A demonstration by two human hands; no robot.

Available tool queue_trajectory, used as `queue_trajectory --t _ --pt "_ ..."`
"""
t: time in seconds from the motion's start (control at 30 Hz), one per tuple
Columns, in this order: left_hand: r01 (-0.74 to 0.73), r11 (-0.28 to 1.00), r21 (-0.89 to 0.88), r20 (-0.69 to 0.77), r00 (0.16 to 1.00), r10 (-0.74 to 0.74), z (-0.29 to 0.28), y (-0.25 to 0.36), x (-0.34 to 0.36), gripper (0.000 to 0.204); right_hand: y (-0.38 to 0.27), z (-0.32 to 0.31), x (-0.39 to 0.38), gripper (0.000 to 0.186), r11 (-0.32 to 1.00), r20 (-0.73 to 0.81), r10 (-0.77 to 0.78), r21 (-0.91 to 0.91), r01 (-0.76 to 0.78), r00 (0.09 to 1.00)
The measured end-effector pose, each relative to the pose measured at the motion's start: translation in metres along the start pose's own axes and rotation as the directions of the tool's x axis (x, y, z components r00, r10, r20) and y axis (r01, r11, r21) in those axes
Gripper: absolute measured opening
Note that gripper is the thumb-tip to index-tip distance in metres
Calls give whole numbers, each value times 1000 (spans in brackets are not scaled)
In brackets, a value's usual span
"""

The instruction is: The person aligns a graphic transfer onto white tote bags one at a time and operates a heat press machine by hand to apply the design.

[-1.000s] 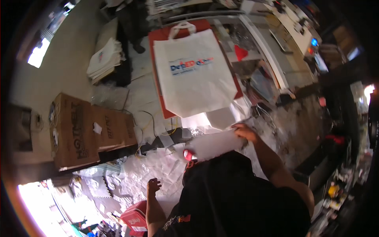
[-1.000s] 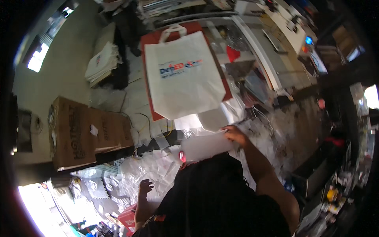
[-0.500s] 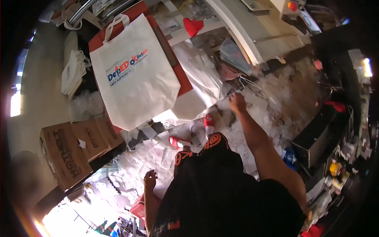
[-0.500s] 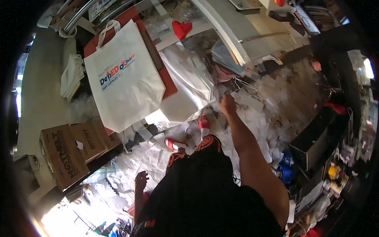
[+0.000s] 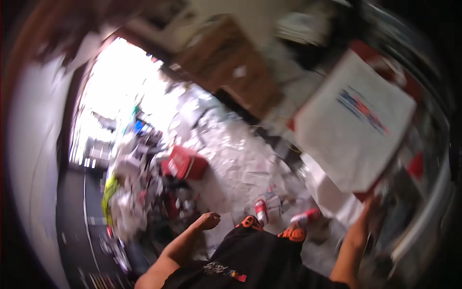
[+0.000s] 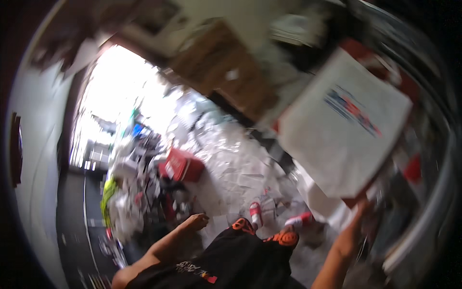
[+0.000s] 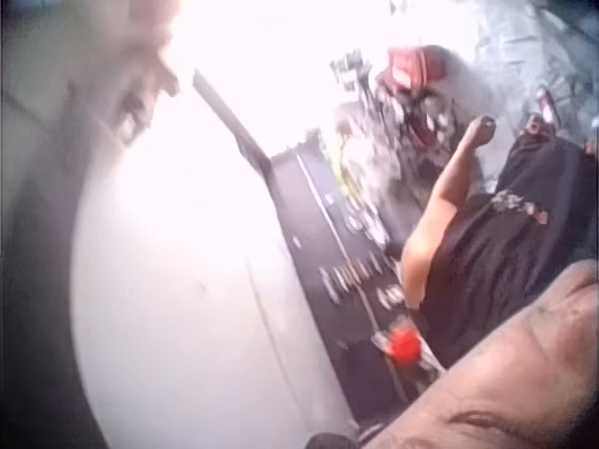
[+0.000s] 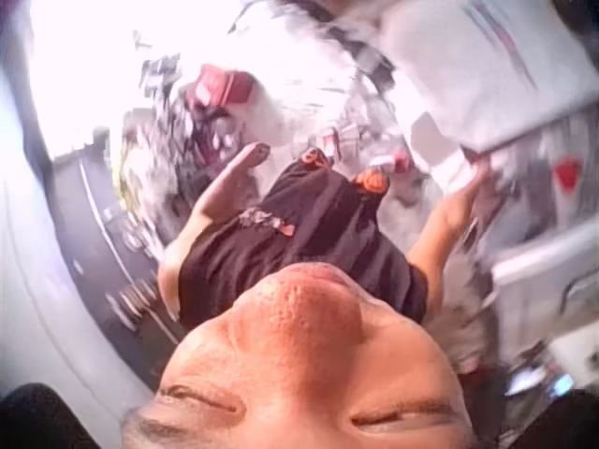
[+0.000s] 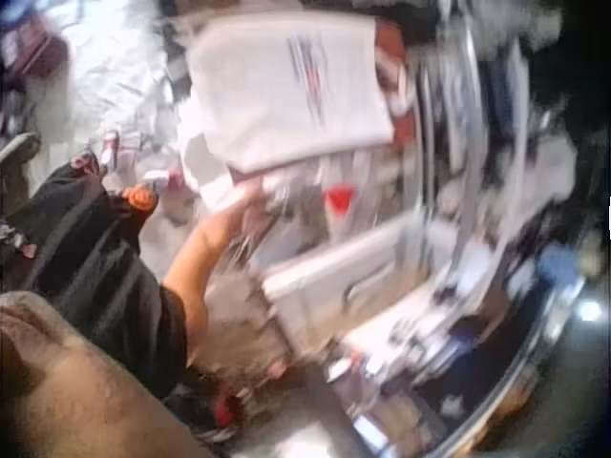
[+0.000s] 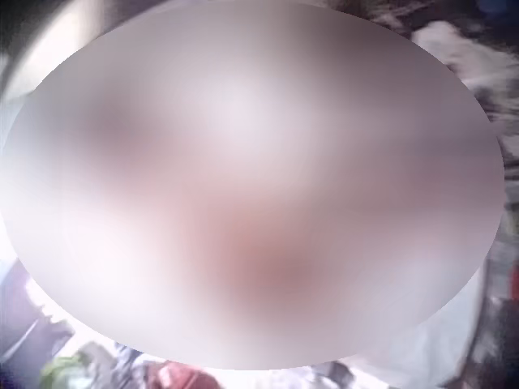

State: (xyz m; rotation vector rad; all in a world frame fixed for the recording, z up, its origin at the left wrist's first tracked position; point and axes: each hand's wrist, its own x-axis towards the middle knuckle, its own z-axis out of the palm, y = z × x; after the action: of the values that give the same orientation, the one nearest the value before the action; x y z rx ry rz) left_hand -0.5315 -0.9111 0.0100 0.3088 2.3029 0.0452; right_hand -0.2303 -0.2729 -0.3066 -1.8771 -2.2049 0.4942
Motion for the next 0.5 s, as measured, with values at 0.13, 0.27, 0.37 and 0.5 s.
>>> queue_trajectory --t 0.13,0.27,0.37,0.5 --pt "46 993 -108 35 998 -42 40 -21 -18 36 4 -38 -8 57 999 4 -54 7 54 999" --pt "-162 979 -123 -22 987 160 101 -38 2 35 -13 -68 -27 56 966 29 -73 250 63 997" --pt "-151 969 -195 -4 988 153 112 -30 -1 35 -68 -96 -79 55 690 247 -78 712 -127 966" --pt "-238 919 -315 -72 971 227 115 -52 4 35 -125 -121 -155 53 385 330 72 861 -332 941"
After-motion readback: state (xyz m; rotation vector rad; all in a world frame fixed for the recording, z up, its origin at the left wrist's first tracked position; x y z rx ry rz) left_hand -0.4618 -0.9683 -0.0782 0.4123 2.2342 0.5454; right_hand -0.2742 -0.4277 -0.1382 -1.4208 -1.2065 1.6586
